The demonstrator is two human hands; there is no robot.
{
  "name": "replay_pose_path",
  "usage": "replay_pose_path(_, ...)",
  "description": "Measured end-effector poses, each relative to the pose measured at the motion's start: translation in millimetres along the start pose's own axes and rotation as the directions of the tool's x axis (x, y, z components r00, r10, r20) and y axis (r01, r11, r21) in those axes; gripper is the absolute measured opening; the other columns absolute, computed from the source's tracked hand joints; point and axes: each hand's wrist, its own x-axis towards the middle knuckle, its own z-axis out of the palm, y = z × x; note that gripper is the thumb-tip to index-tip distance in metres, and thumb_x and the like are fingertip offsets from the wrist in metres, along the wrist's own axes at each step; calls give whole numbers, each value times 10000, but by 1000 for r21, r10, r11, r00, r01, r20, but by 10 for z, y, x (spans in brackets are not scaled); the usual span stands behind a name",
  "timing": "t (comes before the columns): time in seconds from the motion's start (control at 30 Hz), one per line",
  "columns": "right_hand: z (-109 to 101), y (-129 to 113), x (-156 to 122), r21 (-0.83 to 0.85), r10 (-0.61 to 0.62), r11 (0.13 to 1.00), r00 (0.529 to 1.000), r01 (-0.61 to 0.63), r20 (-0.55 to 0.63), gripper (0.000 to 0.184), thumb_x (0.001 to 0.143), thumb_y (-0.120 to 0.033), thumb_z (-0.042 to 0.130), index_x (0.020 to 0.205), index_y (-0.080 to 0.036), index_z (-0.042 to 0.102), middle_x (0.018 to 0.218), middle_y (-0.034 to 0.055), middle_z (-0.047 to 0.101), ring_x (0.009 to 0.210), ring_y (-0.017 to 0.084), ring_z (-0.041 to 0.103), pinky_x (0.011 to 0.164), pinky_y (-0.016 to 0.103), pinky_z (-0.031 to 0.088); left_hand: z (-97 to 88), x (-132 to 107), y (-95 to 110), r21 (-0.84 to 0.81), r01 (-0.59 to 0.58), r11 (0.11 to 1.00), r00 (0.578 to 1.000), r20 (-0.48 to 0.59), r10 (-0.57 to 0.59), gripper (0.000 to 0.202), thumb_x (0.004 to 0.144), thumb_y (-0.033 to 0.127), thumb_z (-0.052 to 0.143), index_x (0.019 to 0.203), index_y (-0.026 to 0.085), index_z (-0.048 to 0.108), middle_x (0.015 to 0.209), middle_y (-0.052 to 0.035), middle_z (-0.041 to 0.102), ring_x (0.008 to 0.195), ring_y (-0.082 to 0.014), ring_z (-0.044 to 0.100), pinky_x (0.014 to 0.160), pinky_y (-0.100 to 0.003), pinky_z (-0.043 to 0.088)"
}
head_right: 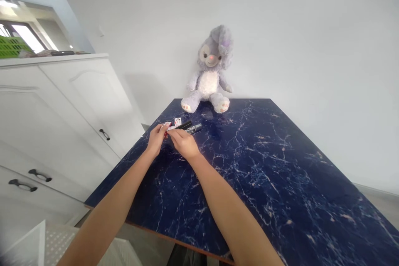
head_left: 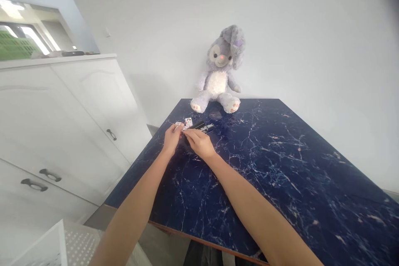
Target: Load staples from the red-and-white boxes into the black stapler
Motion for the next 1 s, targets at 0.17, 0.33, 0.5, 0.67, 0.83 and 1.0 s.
replay_pose_path(0.17,52,41,-20,-49,63,997,998,-64,-23,274,1023,-337,495,1195,-263,694,1030,57,754,918,188,707,884,300,548,-5,20,-42,27,13,1000,1000,-19,-13,428,822,602,649,716,188,619,621,22,559,577,-121,507,554,-236,415)
replay_pose_path(0.33,44,86,-1,-2,141,990,986,-142,-94,251,1007,-364,534,1098,-241,733,1015,44,765,880,184,713,864,294,539,8,24,-37,-64,125,990,992,-20,-127,525,896,619,499,920,141,715,781,-58,679,663,-155,608,562,-249,472)
replay_pose_path(0.5,20,67,33,105,132,987,986,-121,-103,256,1006,-333,522,1045,-232,754,1034,58,745,959,181,694,907,290,529,3,-16,23,-39,-3,999,999,45,4,309,855,437,570,861,159,704,862,-49,691,805,-178,636,718,-270,501)
replay_pose_path(0.67,-6,97,55,155,322,942,931,-297,-171,207,946,-346,623,1074,-222,727,932,38,741,806,172,693,826,295,548,4,-44,54,63,-212,975,958,212,194,233,844,232,500,974,190,689,1049,-50,694,1031,-212,629,957,-333,463)
replay_pose_path(0.83,-37,101,67,147,287,954,938,-262,-193,214,970,-350,576,982,-223,748,1011,55,725,917,181,680,887,304,535,46,-78,71,236,-306,922,946,186,266,320,825,151,559,1131,200,637,1166,-70,682,1096,-233,626,1008,-396,462)
replay_pose_path(1.0,-37,62,70,137,265,960,948,-243,-177,242,981,-285,528,1136,-219,702,1099,75,685,981,179,661,885,302,543,67,-104,96,252,-374,893,923,198,330,336,866,152,561,1192,209,623,1198,-77,676,1110,-228,632,1009,-402,492)
